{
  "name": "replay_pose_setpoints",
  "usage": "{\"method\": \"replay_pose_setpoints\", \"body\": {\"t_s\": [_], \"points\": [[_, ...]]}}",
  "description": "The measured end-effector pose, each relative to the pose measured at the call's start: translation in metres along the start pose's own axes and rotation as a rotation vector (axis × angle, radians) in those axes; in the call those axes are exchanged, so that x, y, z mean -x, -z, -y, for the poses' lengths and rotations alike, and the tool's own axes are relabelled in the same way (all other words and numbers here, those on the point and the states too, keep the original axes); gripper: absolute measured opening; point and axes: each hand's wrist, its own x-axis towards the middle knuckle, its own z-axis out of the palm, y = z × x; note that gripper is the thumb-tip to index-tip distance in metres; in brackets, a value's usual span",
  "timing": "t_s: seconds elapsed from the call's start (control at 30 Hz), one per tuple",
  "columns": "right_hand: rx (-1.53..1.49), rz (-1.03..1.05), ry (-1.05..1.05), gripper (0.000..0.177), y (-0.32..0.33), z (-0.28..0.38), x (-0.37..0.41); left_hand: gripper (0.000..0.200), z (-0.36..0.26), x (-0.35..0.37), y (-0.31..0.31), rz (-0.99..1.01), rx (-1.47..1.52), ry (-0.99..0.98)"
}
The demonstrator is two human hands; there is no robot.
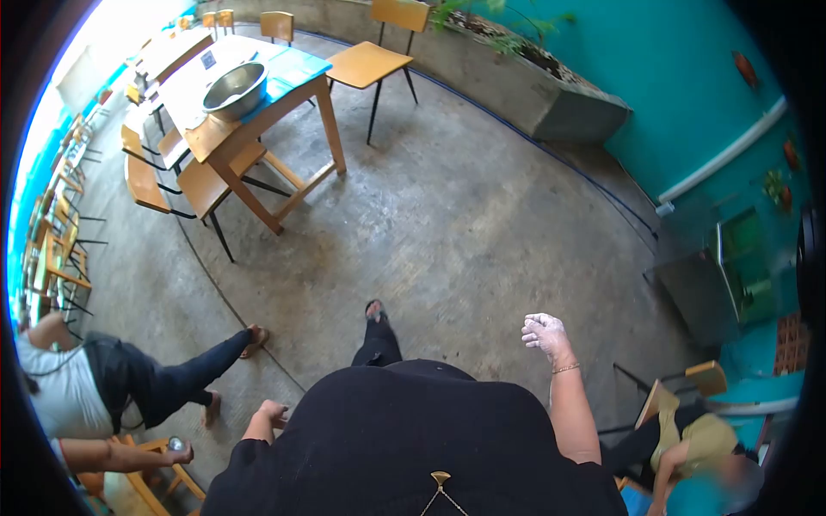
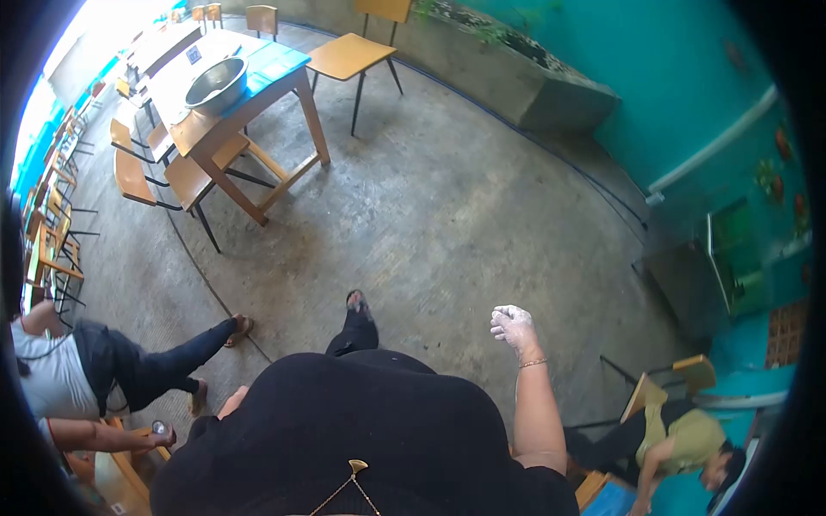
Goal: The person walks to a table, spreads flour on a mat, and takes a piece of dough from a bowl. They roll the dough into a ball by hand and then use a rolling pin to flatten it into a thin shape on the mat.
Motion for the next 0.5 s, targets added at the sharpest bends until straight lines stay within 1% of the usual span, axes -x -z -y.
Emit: {"method": "replay_pose_setpoints", "body": {"t_s": [0.1, 0.13, 0.17, 0.2, 0.23, 0.27, 0.3, 0.37, 0.4, 0.43, 0.47, 0.5], "points": [[-0.04, 0.046, -0.022, 0.025, -0.012, 0.026, -0.07, 0.032, 0.015, -0.096, -0.001, -0.013, 0.173, 0.566], [-0.068, 0.068, -0.064, 0.022, -0.014, 0.03, -0.092, 0.032, 0.016, -0.129, 0.002, -0.006, 0.23, 0.753], [-0.06, 0.074, -0.051, 0.022, -0.019, 0.036, -0.113, 0.025, 0.033, -0.168, 0.004, 0.046, 0.161, 0.781], [-0.052, 0.076, -0.123, 0.022, -0.02, 0.042, -0.13, 0.019, 0.06, -0.211, 0.005, 0.202, -0.144, 0.539], [-0.036, 0.079, -0.211, 0.021, -0.017, 0.048, -0.141, 0.013, 0.077, -0.25, 0.01, 0.33, -0.574, 0.197], [-0.018, 0.087, -0.222, 0.021, -0.011, 0.055, -0.15, 0.008, 0.071, -0.286, 0.018, 0.313, -0.788, -0.017], [-0.021, 0.07, -0.232, 0.022, -0.008, 0.069, -0.167, 0.012, 0.051, -0.328, 0.035, 0.227, -0.765, -0.114], [-0.021, 0.069, -0.247, 0.022, 0.001, 0.087, -0.192, 0.026, 0.004, -0.41, 0.072, 0.051, -0.733, -0.31], [-0.081, 0.039, -0.239, 0.026, 0.01, 0.096, -0.212, 0.028, -0.074, -0.425, 0.11, 0.025, -0.015, 0.227], [-0.137, 0.008, -0.237, 0.029, 0.014, 0.103, -0.229, 0.028, -0.122, -0.441, 0.135, -0.098, -0.016, 0.136], [-0.139, 0.001, -0.21, 0.031, 0.018, 0.115, -0.242, 0.029, -0.151, -0.466, 0.151, -0.157, 0.035, 0.166], [-0.117, 0.017, -0.202, 0.031, 0.02, 0.132, -0.256, 0.03, -0.162, -0.496, 0.161, -0.28, 0.031, 0.062]]}}
